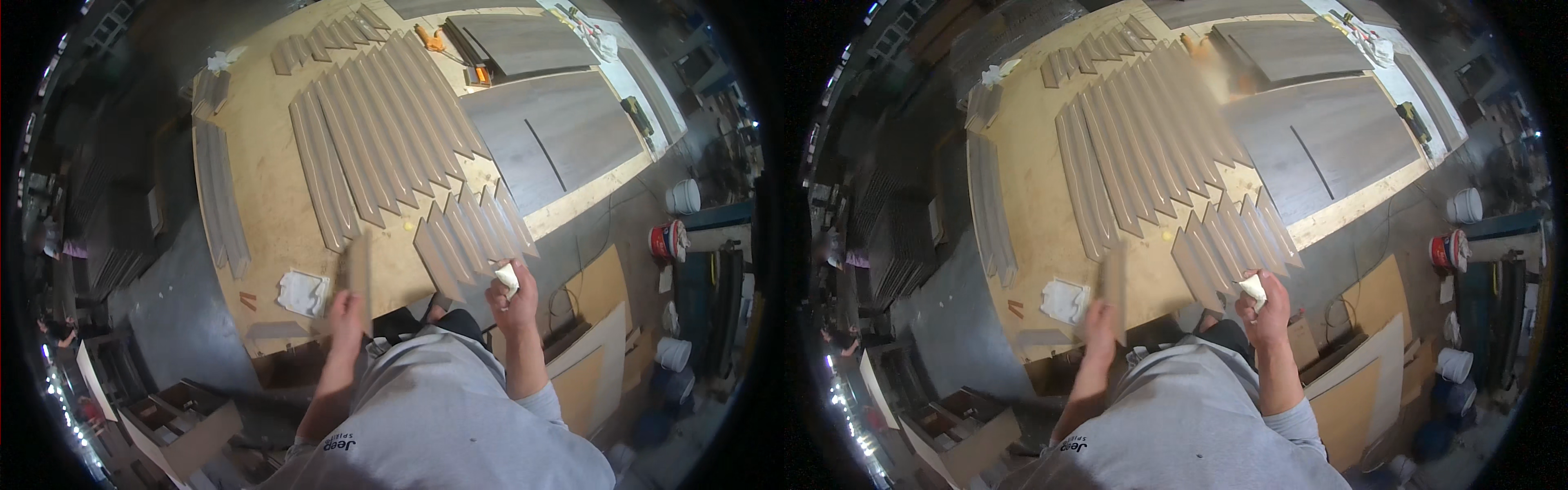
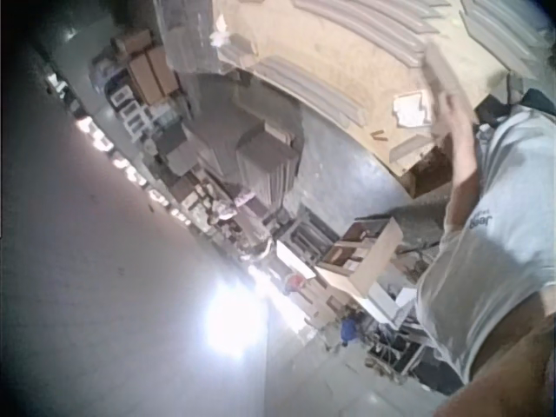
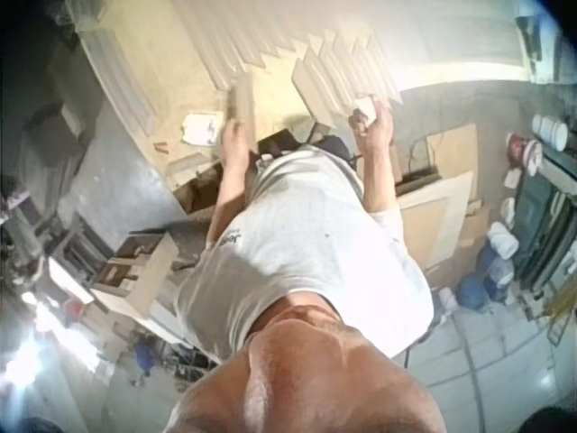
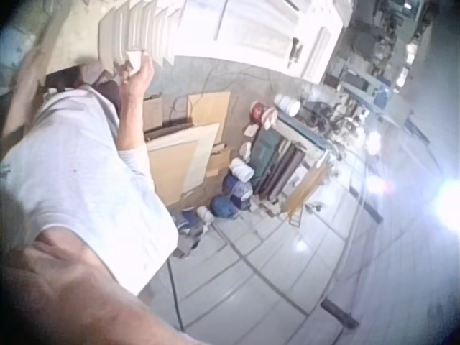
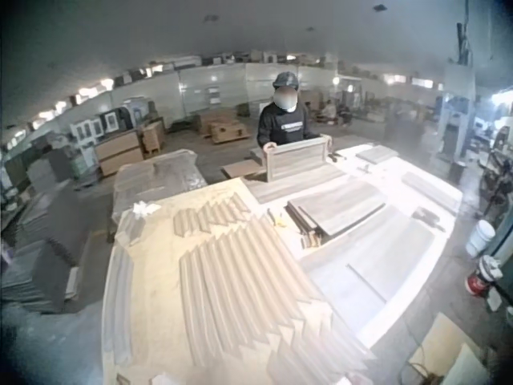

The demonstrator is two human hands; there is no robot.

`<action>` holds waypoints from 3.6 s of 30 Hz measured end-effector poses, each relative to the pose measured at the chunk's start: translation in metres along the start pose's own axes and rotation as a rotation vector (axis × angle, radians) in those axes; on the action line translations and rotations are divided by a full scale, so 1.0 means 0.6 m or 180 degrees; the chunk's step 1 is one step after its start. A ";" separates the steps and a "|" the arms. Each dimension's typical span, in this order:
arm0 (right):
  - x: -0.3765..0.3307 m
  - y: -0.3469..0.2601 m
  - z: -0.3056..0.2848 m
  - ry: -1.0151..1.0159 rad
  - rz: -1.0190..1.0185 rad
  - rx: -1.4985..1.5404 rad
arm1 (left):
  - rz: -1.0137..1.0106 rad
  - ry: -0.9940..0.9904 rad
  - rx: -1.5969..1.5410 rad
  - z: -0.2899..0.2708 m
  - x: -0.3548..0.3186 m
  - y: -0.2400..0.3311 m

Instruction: The recorder applies glue to multiple narrow wooden slats and then prepares to assemble them into a larger panel.

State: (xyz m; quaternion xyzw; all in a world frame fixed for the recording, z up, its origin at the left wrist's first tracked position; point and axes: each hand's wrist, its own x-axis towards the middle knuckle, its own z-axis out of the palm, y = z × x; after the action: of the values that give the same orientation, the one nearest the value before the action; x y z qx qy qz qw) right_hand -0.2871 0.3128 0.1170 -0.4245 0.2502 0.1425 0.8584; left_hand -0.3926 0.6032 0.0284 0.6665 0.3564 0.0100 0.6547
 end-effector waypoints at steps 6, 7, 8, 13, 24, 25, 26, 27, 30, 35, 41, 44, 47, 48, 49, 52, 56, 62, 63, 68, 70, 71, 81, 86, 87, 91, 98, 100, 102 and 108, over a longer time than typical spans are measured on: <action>-0.015 -0.002 -0.045 -0.0045 0.0121 -0.0207 | -0.0104 -0.0363 -0.0193 0.116 -0.019 -0.115; -0.018 -0.002 -0.050 -0.0064 0.0130 -0.0227 | 0.0030 -0.0365 0.0294 0.128 -0.015 -0.119; -0.022 -0.001 -0.056 -0.0049 0.0155 -0.0256 | 0.0157 -0.0378 0.0789 0.141 -0.013 -0.108; -0.041 -0.001 -0.079 -0.0078 0.0210 -0.0277 | 0.0153 -0.0577 0.1113 0.172 0.000 -0.066; -0.054 -0.006 -0.126 -0.0072 0.0137 -0.0180 | 0.0892 -0.0278 0.2298 0.179 0.021 -0.056; -0.052 -0.005 -0.124 -0.0064 0.0138 -0.0195 | 0.0916 -0.0274 0.2375 0.174 0.022 -0.055; -0.049 -0.004 -0.122 -0.0098 0.0119 -0.0232 | 0.0940 -0.0273 0.2452 0.167 0.024 -0.050; -0.045 -0.003 -0.119 -0.0132 0.0104 -0.0274 | 0.0925 -0.0279 0.2438 0.160 0.026 -0.047; -0.019 0.002 -0.104 -0.0083 -0.0077 -0.0966 | 0.1438 -0.0005 0.2817 0.118 0.039 -0.033; 0.055 0.032 -0.085 -0.0229 -0.0065 -0.1624 | 0.2051 0.0502 0.3235 0.060 0.095 -0.062; 0.141 0.088 -0.048 -0.0204 -0.0290 -0.2676 | 0.2539 0.0678 0.3353 0.054 0.102 -0.061; 0.163 0.099 -0.023 -0.0271 -0.0242 -0.3023 | 0.2656 0.0249 0.3216 0.058 0.097 -0.065; 0.161 0.099 0.000 -0.0320 -0.0093 -0.3013 | 0.2764 0.0072 0.2899 0.095 0.077 -0.057; 0.161 0.097 0.002 -0.0321 -0.0062 -0.2946 | 0.2614 0.0064 0.2741 0.109 0.075 -0.062; 0.160 0.096 0.000 -0.0309 -0.0051 -0.2954 | 0.2467 0.0056 0.2584 0.123 0.072 -0.066; 0.152 0.094 -0.005 -0.0164 0.0034 -0.2584 | 0.2692 -0.0059 0.2575 0.141 0.061 -0.073; 0.141 0.085 -0.023 -0.0174 0.0084 -0.2415 | 0.2941 -0.0316 0.2697 0.144 0.066 -0.056; 0.127 0.087 -0.048 -0.0124 0.0172 -0.2381 | 0.2719 -0.0549 0.3503 0.175 0.072 -0.036; 0.126 0.085 -0.049 -0.0136 0.0204 -0.2473 | 0.2580 -0.0555 0.3516 0.179 0.072 -0.037; 0.127 0.084 -0.044 -0.0159 0.0098 -0.2438 | 0.1254 -0.0045 0.2198 0.126 0.087 -0.047; 0.138 0.089 -0.034 -0.0196 0.0014 -0.2570 | 0.1260 0.0331 0.2110 0.099 0.098 -0.056; 0.141 0.090 -0.020 -0.0282 -0.0048 -0.2844 | 0.1738 0.0234 0.2398 0.091 0.106 -0.056; 0.218 0.134 0.033 -0.0782 -0.1507 -0.4809 | 0.2645 -0.0153 0.2862 0.108 0.106 -0.060; 0.247 0.159 0.032 -0.0924 -0.1911 -0.4702 | 0.2432 -0.0055 0.2865 0.108 0.111 -0.065; 0.250 0.162 0.032 -0.0929 -0.2046 -0.4653 | 0.2400 -0.0075 0.2843 0.108 0.111 -0.065; 0.246 0.162 0.042 -0.0854 -0.2038 -0.4839 | 0.2374 -0.0084 0.2786 0.106 0.112 -0.066; 0.217 0.152 0.039 -0.0854 -0.1808 -0.4890 | 0.2385 -0.0050 0.2765 0.106 0.113 -0.070; 0.206 0.149 0.025 -0.0815 -0.1762 -0.5008 | 0.2395 -0.0027 0.2772 0.106 0.112 -0.071; 0.197 0.152 0.003 -0.0899 -0.1821 -0.4991 | 0.2416 -0.0013 0.2763 0.107 0.112 -0.071; 0.143 0.143 -0.036 -0.0846 -0.1519 -0.5179 | 0.2492 0.0049 0.2765 0.108 0.112 -0.070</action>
State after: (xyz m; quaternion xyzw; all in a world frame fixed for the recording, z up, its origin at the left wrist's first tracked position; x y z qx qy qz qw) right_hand -0.2611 0.3498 0.0020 -0.9292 -0.1285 0.1419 0.3161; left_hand -0.3306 0.5753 -0.0481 0.9559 0.0597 0.1090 0.2663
